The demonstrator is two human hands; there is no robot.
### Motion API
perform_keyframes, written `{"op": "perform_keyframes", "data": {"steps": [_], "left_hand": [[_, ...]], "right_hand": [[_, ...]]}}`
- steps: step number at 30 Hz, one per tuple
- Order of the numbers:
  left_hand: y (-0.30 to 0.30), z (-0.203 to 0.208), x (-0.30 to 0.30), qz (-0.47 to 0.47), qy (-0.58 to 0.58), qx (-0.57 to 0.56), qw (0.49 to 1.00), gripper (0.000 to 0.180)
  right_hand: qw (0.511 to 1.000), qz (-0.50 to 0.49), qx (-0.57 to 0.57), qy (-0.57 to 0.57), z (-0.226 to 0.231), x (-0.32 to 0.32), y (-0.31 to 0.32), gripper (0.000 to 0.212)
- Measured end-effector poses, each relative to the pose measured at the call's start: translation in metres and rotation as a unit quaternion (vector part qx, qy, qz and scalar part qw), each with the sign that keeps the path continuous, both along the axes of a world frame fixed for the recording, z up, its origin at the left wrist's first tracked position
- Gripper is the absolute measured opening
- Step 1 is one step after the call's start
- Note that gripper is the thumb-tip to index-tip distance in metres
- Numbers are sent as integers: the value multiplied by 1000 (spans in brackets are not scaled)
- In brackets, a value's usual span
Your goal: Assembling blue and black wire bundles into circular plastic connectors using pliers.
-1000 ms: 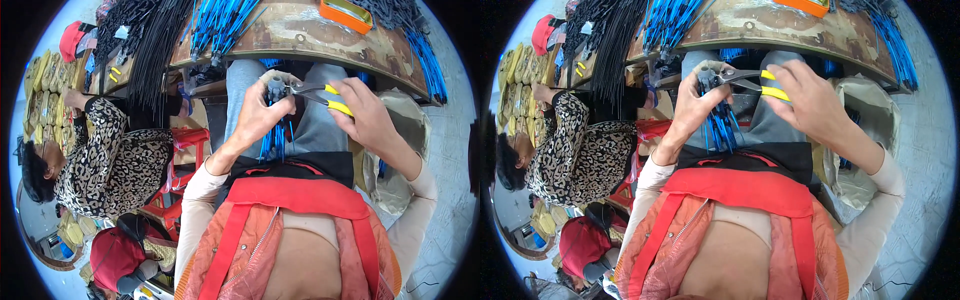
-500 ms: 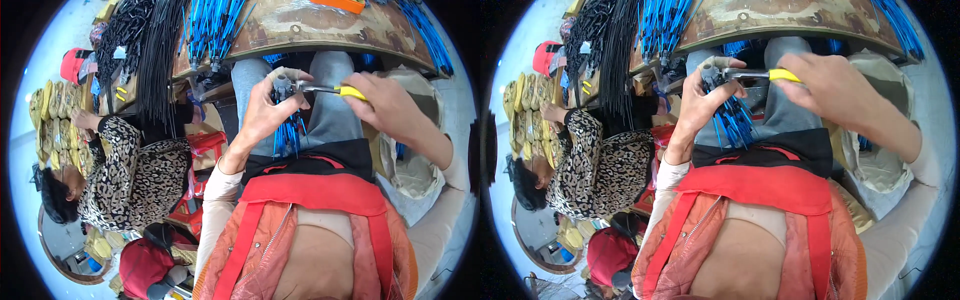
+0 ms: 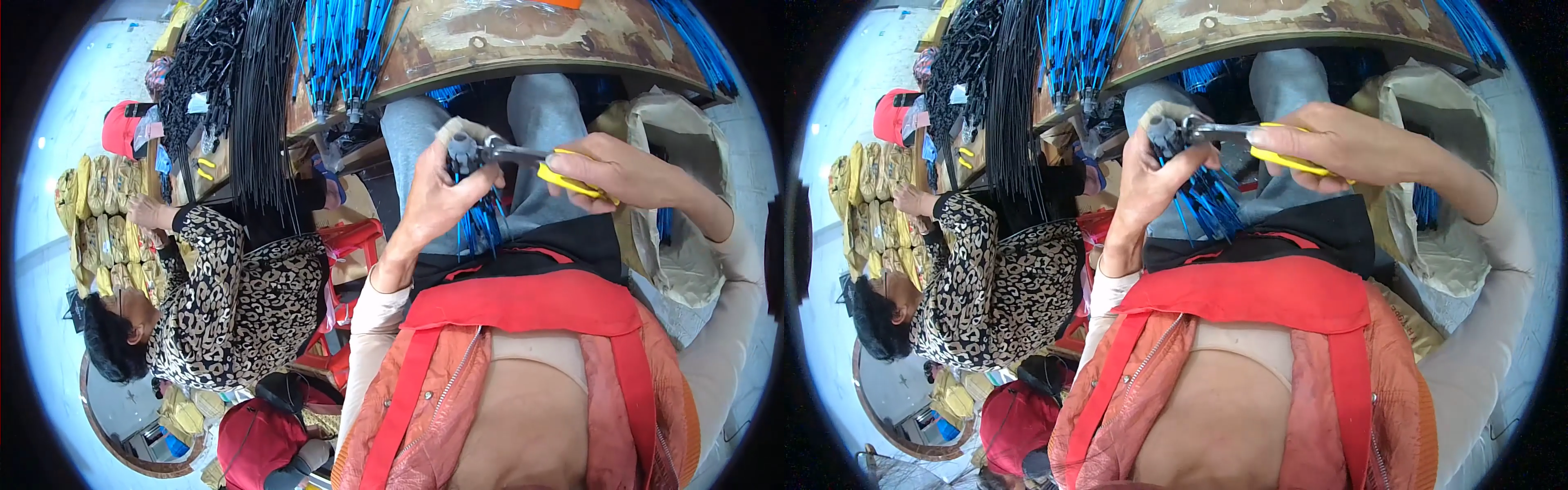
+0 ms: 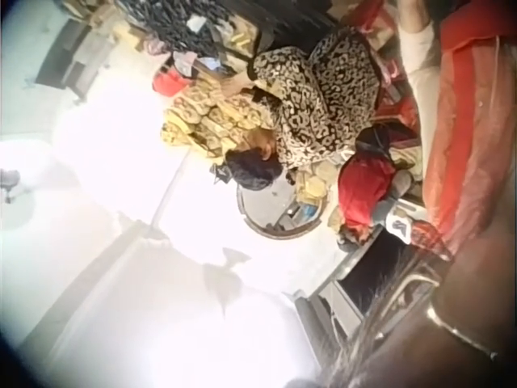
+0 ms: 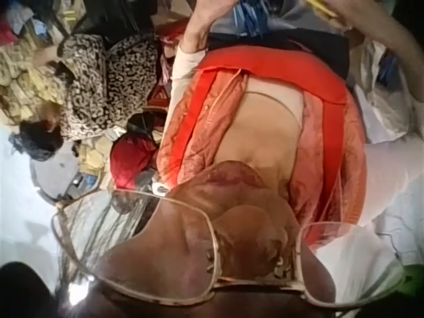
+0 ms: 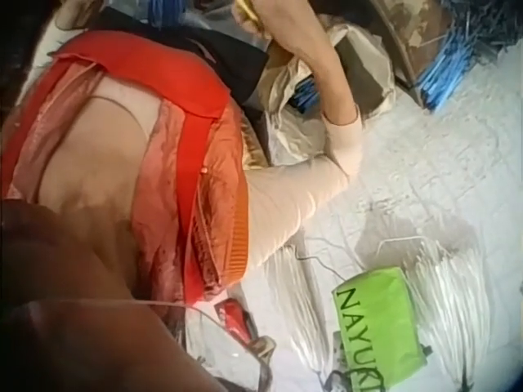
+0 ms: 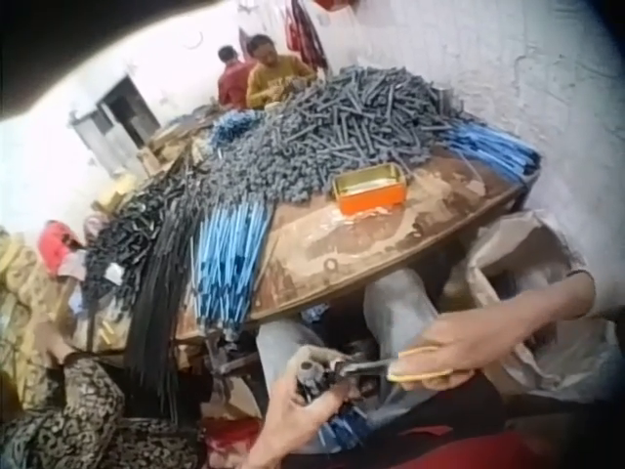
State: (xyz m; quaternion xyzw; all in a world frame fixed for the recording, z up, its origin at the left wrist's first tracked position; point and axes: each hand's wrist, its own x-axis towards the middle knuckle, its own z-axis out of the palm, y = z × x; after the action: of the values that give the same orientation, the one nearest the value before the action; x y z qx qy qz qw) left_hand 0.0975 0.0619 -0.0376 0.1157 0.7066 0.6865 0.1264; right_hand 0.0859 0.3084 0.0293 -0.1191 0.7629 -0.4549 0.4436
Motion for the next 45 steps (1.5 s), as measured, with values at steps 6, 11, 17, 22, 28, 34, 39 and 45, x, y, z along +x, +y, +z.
{"op": "perform_keyframes", "data": {"steps": [6,11,17,22,28,34,39,45], "left_hand": [[-18,3,-4,-134,-39,75,987,18],[-11,6,-6,-119,-41,70,990,17],[-6,7,-9,-163,-22,45,985,19],[-11,8,-2,-73,-49,42,995,29],[-27,-2,10,29,-46,55,997,34],[-25,4,9,-46,-15,26,999,37],[-23,16,7,-84,-12,-22,996,34],[-19,20,5,-111,-48,-28,992,28]], "right_hand": [[998,2,-68,14,-11,17,-9,50],[984,-111,-107,-87,-14,31,-12,40],[984,31,151,-88,67,-10,-16,41],[999,15,38,0,-11,12,-16,37],[996,-65,-38,46,-27,21,-26,31],[991,-26,-67,110,-29,32,-25,31],[995,-2,-45,88,-23,30,-28,31],[976,33,-60,207,-28,28,-23,34]]}}
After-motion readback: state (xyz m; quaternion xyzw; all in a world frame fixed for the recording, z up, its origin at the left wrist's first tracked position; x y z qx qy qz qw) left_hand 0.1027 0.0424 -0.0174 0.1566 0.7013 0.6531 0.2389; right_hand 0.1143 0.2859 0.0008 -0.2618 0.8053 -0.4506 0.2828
